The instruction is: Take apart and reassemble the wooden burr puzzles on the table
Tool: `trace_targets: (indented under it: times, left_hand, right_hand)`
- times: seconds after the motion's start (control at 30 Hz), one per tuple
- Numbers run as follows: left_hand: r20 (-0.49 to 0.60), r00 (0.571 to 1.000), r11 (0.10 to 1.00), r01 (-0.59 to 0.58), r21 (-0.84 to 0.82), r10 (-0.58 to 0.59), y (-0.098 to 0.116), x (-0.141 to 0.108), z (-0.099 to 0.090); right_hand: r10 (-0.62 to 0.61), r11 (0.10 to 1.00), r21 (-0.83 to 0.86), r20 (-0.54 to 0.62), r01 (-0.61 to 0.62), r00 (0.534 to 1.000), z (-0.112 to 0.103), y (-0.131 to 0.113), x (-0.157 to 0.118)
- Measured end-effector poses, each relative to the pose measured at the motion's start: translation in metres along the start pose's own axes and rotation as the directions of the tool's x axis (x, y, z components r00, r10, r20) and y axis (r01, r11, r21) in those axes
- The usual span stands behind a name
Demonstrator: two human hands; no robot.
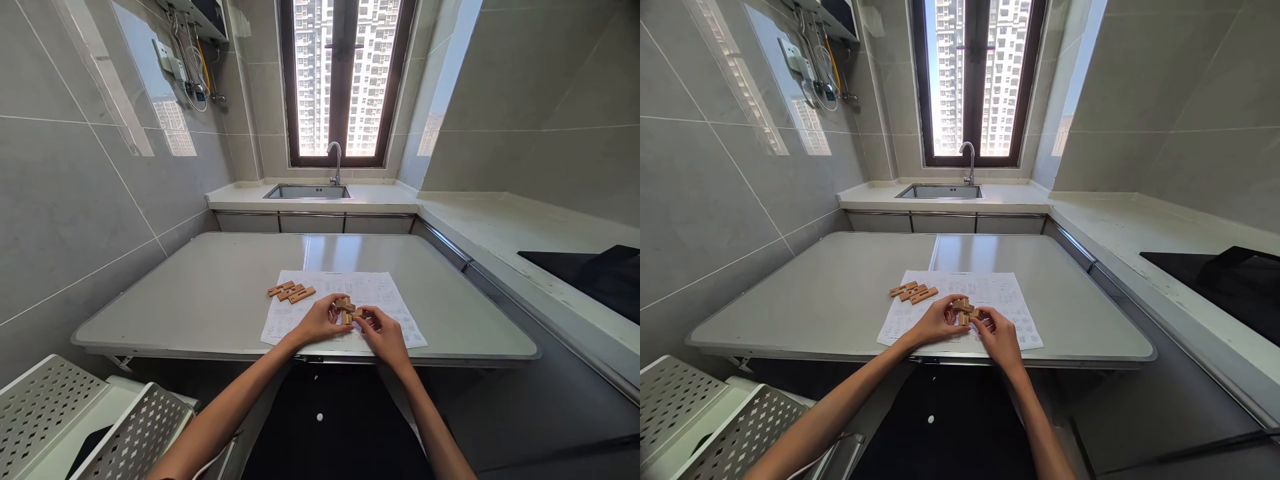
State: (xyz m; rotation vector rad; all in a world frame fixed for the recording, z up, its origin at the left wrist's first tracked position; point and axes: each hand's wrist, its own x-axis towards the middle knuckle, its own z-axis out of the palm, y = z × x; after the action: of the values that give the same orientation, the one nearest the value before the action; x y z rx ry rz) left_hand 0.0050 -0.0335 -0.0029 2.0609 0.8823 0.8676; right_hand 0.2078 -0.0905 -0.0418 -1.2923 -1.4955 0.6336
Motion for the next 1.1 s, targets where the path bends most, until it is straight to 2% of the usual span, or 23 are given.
trace_targets:
  times: [0.5, 0.73, 0.97, 1.1]
  left_hand:
    - [0.010, 0.998, 0.998, -0.055, 0.017, 0.055, 0.002, -0.001, -0.001]
    - [-0.016, 0.994, 0.994, -0.106, 0.042, 0.106, 0.000, 0.000, -0.001]
    - [0.031, 0.991, 0.989, -0.132, 0.066, 0.130, 0.005, -0.001, 0.000]
    - [0.059, 0.994, 0.995, -0.094, 0.037, 0.092, 0.008, -0.002, 0.001]
  right_hand:
    - [-0.025, 0.999, -0.026, -0.028, 0.024, 0.999, 0.000, 0.000, -0.002]
    - [-0.048, 0.999, -0.010, -0.003, 0.047, 0.999, -0.001, -0.002, -0.003]
    - [-0.088, 0.996, -0.010, 0.046, 0.089, 0.995, -0.004, -0.008, -0.005]
    - [-0.098, 0.995, 0.000, 0.052, 0.098, 0.994, -0.005, -0.010, -0.006]
